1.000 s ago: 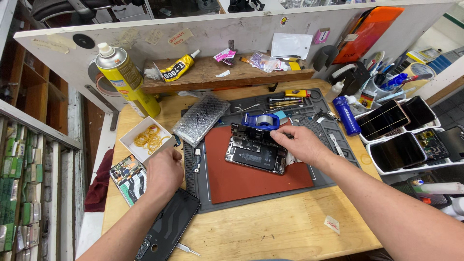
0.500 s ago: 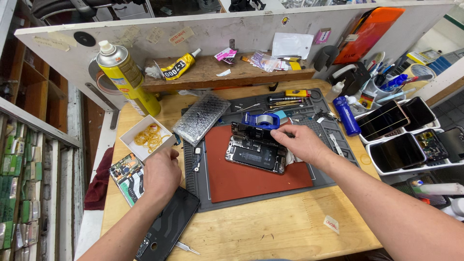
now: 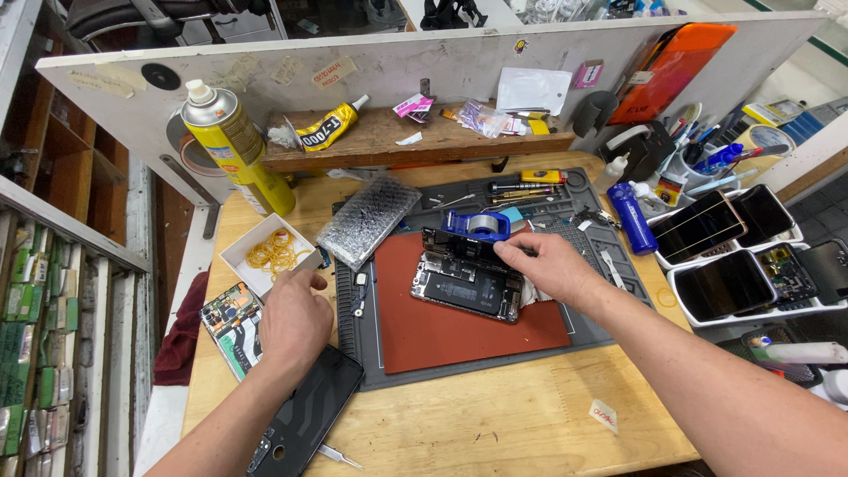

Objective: The person reassembles a smartphone by aligning the screen to the chassis and securing it with screws. They then clean the device with a cloth and apply a protective film to the screen.

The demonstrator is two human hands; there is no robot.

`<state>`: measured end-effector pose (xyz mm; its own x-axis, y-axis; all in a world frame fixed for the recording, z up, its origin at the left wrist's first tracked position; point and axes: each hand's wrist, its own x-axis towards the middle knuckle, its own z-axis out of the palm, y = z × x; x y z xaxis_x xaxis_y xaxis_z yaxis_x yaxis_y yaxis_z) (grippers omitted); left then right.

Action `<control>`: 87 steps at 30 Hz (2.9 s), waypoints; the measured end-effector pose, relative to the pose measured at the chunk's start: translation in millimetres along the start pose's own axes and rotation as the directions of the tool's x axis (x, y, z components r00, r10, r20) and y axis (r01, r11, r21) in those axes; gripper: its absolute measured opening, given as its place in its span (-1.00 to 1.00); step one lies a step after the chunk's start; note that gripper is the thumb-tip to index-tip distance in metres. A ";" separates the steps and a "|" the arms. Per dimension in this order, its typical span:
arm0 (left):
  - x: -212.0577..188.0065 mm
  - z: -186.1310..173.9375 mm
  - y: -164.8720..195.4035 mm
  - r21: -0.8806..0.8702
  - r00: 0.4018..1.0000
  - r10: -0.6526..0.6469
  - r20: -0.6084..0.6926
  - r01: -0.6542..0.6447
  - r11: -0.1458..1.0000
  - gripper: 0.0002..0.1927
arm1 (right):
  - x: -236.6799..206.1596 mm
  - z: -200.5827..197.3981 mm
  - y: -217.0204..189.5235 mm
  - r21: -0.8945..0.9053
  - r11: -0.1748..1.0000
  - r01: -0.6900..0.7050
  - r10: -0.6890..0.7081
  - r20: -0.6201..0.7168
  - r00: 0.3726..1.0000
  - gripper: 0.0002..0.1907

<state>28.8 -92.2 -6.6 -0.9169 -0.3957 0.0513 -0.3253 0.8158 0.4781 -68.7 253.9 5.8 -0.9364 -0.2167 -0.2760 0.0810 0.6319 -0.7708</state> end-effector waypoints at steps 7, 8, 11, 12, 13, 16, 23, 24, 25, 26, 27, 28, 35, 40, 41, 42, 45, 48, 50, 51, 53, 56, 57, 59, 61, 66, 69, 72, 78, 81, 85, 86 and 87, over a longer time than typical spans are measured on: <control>25.2 23.1 36.2 -0.391 0.974 -0.083 0.209 0.161 0.906 -0.61 | -2.8 -3.2 -1.9 -0.006 1.000 0.004 -0.004 -0.001 1.000 -0.49; 34.1 31.6 46.6 -0.474 0.966 -0.063 0.250 0.179 0.862 -0.53 | -2.6 -2.7 -1.8 -0.012 1.000 0.019 -0.019 -0.004 1.000 -0.49; 55.3 57.7 75.1 -0.690 0.904 0.002 0.427 0.325 0.647 -0.37 | -1.4 -1.3 0.7 0.016 1.000 -0.025 0.024 0.014 1.000 -0.50; 60.5 64.4 82.4 -0.674 0.880 0.012 0.474 0.354 0.649 -0.34 | -0.4 -0.5 1.9 0.014 1.000 0.019 -0.019 0.009 1.000 -0.50; 63.0 72.3 91.7 -0.657 0.850 0.034 0.525 0.380 0.651 -0.30 | -0.3 -1.2 4.1 0.009 0.998 0.055 -0.055 -0.007 0.998 -0.49; 63.9 81.0 101.6 -0.628 0.861 0.062 0.505 0.317 0.710 -0.36 | 1.9 -3.3 10.4 0.061 0.996 0.066 -0.065 -0.016 0.998 -0.51; 60.6 74.8 109.3 -0.567 0.862 0.020 0.507 0.316 0.761 -0.37 | -1.1 -15.1 25.6 0.154 0.988 -0.020 0.026 -0.034 0.999 -0.50; 60.7 73.8 109.6 -0.571 0.860 0.019 0.510 0.322 0.756 -0.36 | -1.7 -15.7 27.1 0.178 0.984 -0.023 0.029 -0.035 0.999 -0.49; 60.6 73.4 110.2 -0.574 0.858 0.017 0.513 0.328 0.750 -0.36 | -2.2 -16.2 28.6 0.200 0.979 -0.026 0.033 -0.034 0.999 -0.48; 60.5 73.3 110.2 -0.575 0.861 0.021 0.508 0.320 0.753 -0.36 | -2.2 -16.1 29.9 0.222 0.975 -0.029 0.037 -0.031 0.999 -0.47; 60.5 73.4 110.3 -0.574 0.864 0.025 0.502 0.312 0.757 -0.35 | -1.8 -16.2 31.3 0.246 0.969 -0.033 0.041 -0.027 0.999 -0.48; 60.6 73.8 110.0 -0.574 0.868 0.028 0.497 0.304 0.760 -0.35 | -1.1 -15.8 32.8 0.269 0.962 -0.037 0.044 -0.022 0.999 -0.49; 61.8 72.7 108.6 -0.563 0.854 0.020 0.521 0.325 0.760 -0.33 | -5.1 -15.4 47.0 0.244 0.969 -0.029 0.101 -0.289 0.952 -0.63; 58.5 65.3 113.0 -0.512 0.821 -0.011 0.570 0.366 0.777 -0.34 | -29.0 -11.6 56.4 -0.122 0.990 -0.075 0.054 -0.168 0.984 -0.64; 57.8 64.3 114.4 -0.501 0.821 -0.020 0.571 0.367 0.784 -0.34 | -32.3 -10.6 57.1 -0.220 0.974 -0.063 0.035 -0.129 0.991 -0.64; 57.3 63.2 115.1 -0.489 0.821 -0.030 0.570 0.368 0.791 -0.35 | -34.5 -9.7 57.2 -0.238 0.969 -0.061 0.029 -0.138 0.990 -0.69; 56.3 62.3 115.0 -0.510 0.823 -0.022 0.568 0.374 0.775 -0.35 | -35.2 -9.7 55.6 -0.308 0.949 -0.070 0.012 -0.189 0.982 -0.77; 56.0 65.4 113.4 -0.536 0.841 -0.014 0.540 0.356 0.765 -0.35 | -31.7 -15.9 51.8 -0.397 0.909 -0.128 0.000 -0.307 0.952 -0.78; 58.4 67.8 112.2 -0.562 0.852 -0.010 0.524 0.354 0.747 -0.35 | -30.6 -22.3 47.7 -0.417 0.885 -0.207 0.027 -0.397 0.917 -0.77; 58.8 69.7 112.0 -0.580 0.848 -0.005 0.530 0.367 0.727 -0.35 | -30.7 -25.4 45.1 -0.422 0.877 -0.228 0.024 -0.436 0.900 -0.75; 58.6 73.5 110.3 -0.584 0.851 -0.003 0.526 0.364 0.726 -0.35 | -31.5 -30.0 38.3 -0.434 0.860 -0.270 0.014 -0.508 0.861 -0.68; 61.1 76.4 107.1 -0.576 0.870 0.007 0.494 0.321 0.751 -0.35 | -32.6 -30.1 24.6 -0.465 0.877 -0.119 -0.160 -0.518 0.840 -0.51; 61.4 77.7 106.7 -0.594 0.869 0.019 0.495 0.322 0.737 -0.34 | -32.2 -28.3 19.6 -0.469 0.881 -0.058 -0.188 -0.459 0.868 -0.53; 62.5 78.9 106.4 -0.595 0.865 0.020 0.501 0.328 0.734 -0.35 | -30.9 -22.5 10.2 -0.463 0.884 0.067 -0.247 -0.340 0.907 -0.55; 63.2 79.1 106.0 -0.563 0.859 -0.006 0.512 0.341 0.753 -0.36 | -30.1 -15.7 3.0 -0.312 0.944 0.105 -0.189 -0.253 0.949 -0.52; 62.3 77.9 104.9 -0.596 0.867 0.042 0.497 0.306 0.743 -0.36 | -32.5 -3.6 -3.9 -0.206 0.972 0.116 -0.164 -0.234 0.958 -0.67; 61.0 76.5 102.3 -0.581 0.864 0.049 0.502 0.294 0.759 -0.38 | -36.0 -2.2 -5.2 -0.264 0.949 0.171 -0.239 -0.253 0.937 -0.73; 57.5 74.1 96.7 -0.639 0.872 0.128 0.472 0.238 0.731 -0.43 | -41.8 -1.9 -6.6 -0.246 0.958 0.147 -0.208 -0.241 0.948 -0.73; 50.6 66.8 84.5 -0.714 0.827 0.201 0.525 0.299 0.633 -0.56 | -61.3 6.7 -1.0 -0.276 0.915 0.294 -0.358 -0.218 0.908 -0.75; 49.5 66.8 82.7 -0.725 0.821 0.193 0.537 0.333 0.603 -0.56 | -68.5 15.6 7.2 -0.389 0.829 0.401 -0.503 -0.207 0.839 -0.75; 49.2 69.4 82.7 -0.766 0.829 0.227 0.511 0.319 0.558 -0.54 | -72.2 26.1 18.6 -0.488 0.737 0.468 -0.597 -0.147 0.788 -0.69; 49.2 69.8 82.8 -0.755 0.829 0.206 0.520 0.333 0.565 -0.53 | -72.6 27.9 21.1 -0.504 0.725 0.469 -0.601 -0.133 0.788 -0.67; 49.1 70.4 83.4 -0.744 0.827 0.186 0.530 0.348 0.571 -0.52 | -72.7 29.5 23.2 -0.510 0.720 0.471 -0.601 -0.118 0.790 -0.65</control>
<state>-59.6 -13.9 -25.9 -0.9415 0.0483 -0.3334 -0.3331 0.0141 0.9428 11.3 262.4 -8.9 -0.8291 -0.4632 0.3130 -0.5570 0.7323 -0.3917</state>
